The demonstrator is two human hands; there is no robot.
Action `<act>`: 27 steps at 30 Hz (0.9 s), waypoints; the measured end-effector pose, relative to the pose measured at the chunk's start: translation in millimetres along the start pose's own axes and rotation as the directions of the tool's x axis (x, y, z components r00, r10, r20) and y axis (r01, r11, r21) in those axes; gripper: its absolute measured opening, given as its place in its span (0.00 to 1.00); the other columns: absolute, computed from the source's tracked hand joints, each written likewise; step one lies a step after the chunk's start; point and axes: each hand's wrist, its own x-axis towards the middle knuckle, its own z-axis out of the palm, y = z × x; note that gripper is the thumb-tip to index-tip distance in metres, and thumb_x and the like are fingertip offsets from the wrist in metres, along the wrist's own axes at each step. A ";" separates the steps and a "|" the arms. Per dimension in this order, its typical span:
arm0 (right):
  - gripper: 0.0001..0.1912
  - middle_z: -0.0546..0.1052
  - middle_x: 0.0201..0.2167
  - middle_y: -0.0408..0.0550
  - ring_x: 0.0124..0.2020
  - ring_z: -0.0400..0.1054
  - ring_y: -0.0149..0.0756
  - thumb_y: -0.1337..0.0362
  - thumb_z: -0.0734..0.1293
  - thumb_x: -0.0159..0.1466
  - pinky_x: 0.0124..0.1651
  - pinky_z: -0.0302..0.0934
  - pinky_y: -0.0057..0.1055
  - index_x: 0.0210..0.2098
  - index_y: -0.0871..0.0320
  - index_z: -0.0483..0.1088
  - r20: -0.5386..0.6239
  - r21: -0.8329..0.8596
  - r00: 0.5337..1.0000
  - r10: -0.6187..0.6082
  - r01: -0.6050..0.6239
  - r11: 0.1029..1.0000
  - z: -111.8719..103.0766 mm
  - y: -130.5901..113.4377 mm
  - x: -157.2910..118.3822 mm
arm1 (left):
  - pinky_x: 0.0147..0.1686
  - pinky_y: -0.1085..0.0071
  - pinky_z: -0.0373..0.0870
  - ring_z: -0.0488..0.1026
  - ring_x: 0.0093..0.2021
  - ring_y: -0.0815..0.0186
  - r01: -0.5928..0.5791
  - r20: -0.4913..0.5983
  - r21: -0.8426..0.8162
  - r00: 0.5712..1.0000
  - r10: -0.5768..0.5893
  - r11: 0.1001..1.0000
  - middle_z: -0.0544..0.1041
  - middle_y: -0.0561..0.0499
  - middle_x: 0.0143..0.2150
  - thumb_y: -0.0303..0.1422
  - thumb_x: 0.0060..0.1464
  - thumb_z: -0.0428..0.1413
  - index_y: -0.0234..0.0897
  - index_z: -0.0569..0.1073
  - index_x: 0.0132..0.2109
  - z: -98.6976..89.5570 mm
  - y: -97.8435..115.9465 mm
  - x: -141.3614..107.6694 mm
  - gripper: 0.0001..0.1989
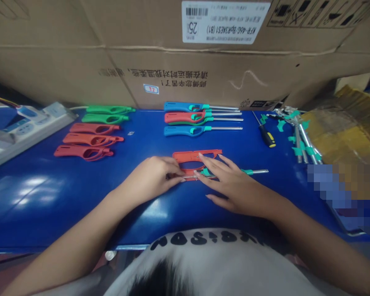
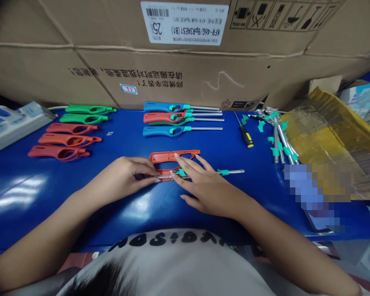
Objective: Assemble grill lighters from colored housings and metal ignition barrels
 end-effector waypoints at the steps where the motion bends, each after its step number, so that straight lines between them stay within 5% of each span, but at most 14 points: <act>1: 0.29 0.49 0.74 0.67 0.74 0.46 0.56 0.60 0.65 0.70 0.71 0.46 0.61 0.69 0.59 0.61 0.003 -0.019 1.000 0.004 -0.004 1.000 -0.1 -2.2 0.3 | 0.43 0.68 0.74 0.80 0.40 0.61 0.002 0.000 0.004 1.000 -0.002 1.000 0.83 0.48 0.42 0.32 0.61 0.61 0.38 0.84 0.44 0.1 0.2 0.1 0.07; 9: 0.28 0.54 0.72 0.72 0.72 0.52 0.59 0.58 0.64 0.70 0.69 0.49 0.64 0.66 0.64 0.63 -0.048 -0.123 0.998 0.038 -0.044 0.991 6.2 -13.3 3.3 | 0.42 0.68 0.74 0.80 0.39 0.61 -0.002 -0.010 -0.020 1.000 0.002 1.000 0.83 0.46 0.41 0.31 0.61 0.61 0.36 0.83 0.43 -0.9 1.9 0.8 0.07; 15: 0.23 0.57 0.72 0.63 0.70 0.56 0.56 0.59 0.63 0.72 0.68 0.52 0.61 0.64 0.57 0.67 -0.142 -0.101 0.990 0.004 -0.019 0.995 4.6 2.0 6.3 | 0.41 0.69 0.73 0.80 0.39 0.62 0.003 -0.006 -0.024 1.000 -0.004 1.000 0.83 0.47 0.41 0.29 0.61 0.61 0.37 0.83 0.45 -0.6 3.5 0.0 0.08; 21: 0.24 0.54 0.73 0.65 0.73 0.51 0.57 0.61 0.63 0.72 0.70 0.46 0.64 0.66 0.55 0.66 -0.061 -0.079 0.998 -0.019 0.014 0.997 5.8 6.0 4.3 | 0.41 0.68 0.73 0.80 0.39 0.63 0.008 -0.002 -0.003 1.000 -0.008 1.000 0.83 0.49 0.42 0.30 0.61 0.61 0.38 0.83 0.47 -3.7 7.2 -1.1 0.09; 27: 0.23 0.56 0.72 0.64 0.72 0.52 0.55 0.63 0.62 0.72 0.69 0.48 0.62 0.65 0.55 0.67 -0.112 -0.013 0.993 -0.021 0.020 1.000 7.1 6.9 3.9 | 0.41 0.70 0.73 0.80 0.39 0.64 -0.007 0.009 -0.031 1.000 0.007 1.000 0.84 0.50 0.41 0.28 0.61 0.61 0.39 0.83 0.46 -7.1 4.2 -2.1 0.08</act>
